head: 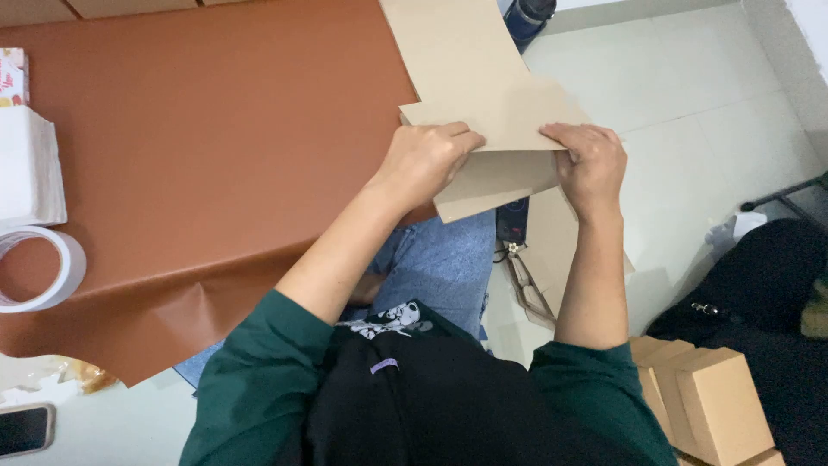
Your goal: The person folds a flat cardboard sheet into a box shape by hand. They fold the side flaps, tuck the tabs into slots, and press the edges to secure the structure.
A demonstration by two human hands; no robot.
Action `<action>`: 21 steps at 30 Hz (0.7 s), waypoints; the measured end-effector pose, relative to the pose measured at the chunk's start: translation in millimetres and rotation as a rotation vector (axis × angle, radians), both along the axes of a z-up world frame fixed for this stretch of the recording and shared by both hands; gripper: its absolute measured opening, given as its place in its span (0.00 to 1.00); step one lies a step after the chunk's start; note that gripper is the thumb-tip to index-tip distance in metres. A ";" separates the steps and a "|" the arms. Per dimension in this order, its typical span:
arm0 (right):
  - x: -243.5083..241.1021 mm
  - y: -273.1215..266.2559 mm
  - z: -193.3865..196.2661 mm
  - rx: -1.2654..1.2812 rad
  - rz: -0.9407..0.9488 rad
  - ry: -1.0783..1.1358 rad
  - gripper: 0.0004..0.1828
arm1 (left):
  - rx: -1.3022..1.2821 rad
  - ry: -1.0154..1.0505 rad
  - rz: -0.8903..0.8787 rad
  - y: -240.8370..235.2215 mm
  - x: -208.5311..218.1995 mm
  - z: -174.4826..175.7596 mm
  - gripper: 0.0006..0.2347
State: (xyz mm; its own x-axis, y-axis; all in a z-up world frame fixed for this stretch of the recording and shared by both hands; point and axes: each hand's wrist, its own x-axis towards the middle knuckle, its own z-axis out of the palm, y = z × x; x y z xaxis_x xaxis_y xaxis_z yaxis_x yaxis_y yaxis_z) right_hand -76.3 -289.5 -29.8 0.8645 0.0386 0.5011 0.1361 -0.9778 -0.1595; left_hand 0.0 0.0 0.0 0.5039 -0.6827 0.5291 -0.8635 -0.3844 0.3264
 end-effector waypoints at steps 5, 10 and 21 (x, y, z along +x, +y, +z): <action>5.8 16.7 32.1 -0.147 0.035 -0.105 0.14 | -0.126 -0.014 0.028 30.0 6.7 33.7 0.04; -11.3 76.9 75.1 -0.210 0.079 -0.078 0.15 | -0.115 -0.023 0.077 88.8 -4.2 53.5 0.03; -18.7 223.2 36.1 -0.179 0.577 0.208 0.16 | -0.079 0.386 0.389 273.8 -102.3 25.0 0.09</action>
